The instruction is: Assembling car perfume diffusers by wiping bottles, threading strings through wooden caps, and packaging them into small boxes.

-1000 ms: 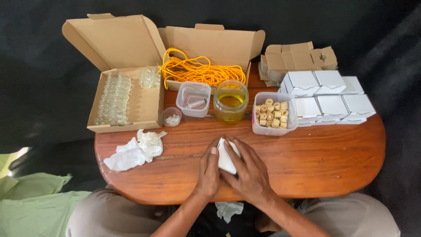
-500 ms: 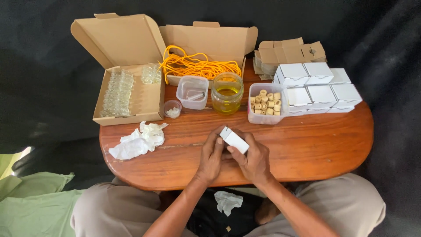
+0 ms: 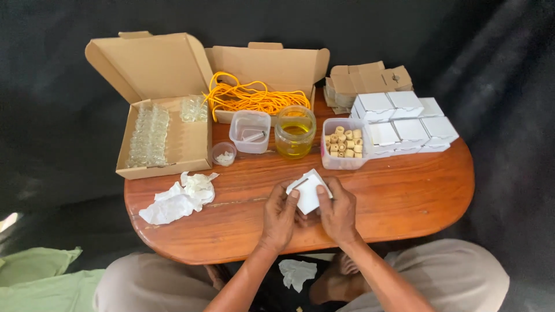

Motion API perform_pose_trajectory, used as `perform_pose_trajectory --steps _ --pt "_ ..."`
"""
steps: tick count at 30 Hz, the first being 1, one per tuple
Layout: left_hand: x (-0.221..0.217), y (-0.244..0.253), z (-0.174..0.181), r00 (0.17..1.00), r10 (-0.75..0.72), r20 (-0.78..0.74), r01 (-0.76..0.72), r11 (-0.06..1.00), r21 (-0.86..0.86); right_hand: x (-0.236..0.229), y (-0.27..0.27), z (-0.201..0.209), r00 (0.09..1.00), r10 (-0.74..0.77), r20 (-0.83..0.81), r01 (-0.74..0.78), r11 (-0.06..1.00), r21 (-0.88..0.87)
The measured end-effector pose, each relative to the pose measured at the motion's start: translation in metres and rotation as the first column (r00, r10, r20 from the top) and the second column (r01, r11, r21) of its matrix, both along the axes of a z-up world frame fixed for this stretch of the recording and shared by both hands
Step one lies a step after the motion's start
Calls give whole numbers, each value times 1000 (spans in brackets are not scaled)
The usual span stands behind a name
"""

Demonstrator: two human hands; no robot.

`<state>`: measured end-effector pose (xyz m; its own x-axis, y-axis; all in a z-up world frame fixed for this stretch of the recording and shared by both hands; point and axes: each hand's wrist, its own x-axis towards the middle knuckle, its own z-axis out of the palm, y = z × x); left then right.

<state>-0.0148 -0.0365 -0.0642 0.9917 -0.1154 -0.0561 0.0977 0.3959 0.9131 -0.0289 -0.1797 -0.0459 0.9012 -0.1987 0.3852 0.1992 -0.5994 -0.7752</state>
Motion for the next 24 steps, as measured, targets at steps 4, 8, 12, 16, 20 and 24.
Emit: perform_pose_trajectory --steps 4,8,12,16,20,24 --pt "-1 0 12 997 37 -65 -32 995 90 5 -2 8 995 33 -98 -21 993 112" --pt "-2 2 14 996 48 -70 -40 993 115 9 1 20 978 104 -179 -65 975 213" --pt "-2 4 20 997 38 -64 -28 989 148 11 -3 12 970 96 -222 -42 971 235" --pt "0 1 24 999 28 -41 -20 981 193 12 -6 15 976 111 -188 -63 967 245" --pt "-2 -4 34 998 68 7 -68 956 286 14 -5 20 974 91 -209 -38 968 246" --pt "-6 -9 41 997 68 40 -78 925 371 12 -7 17 979 92 -184 -41 965 259"
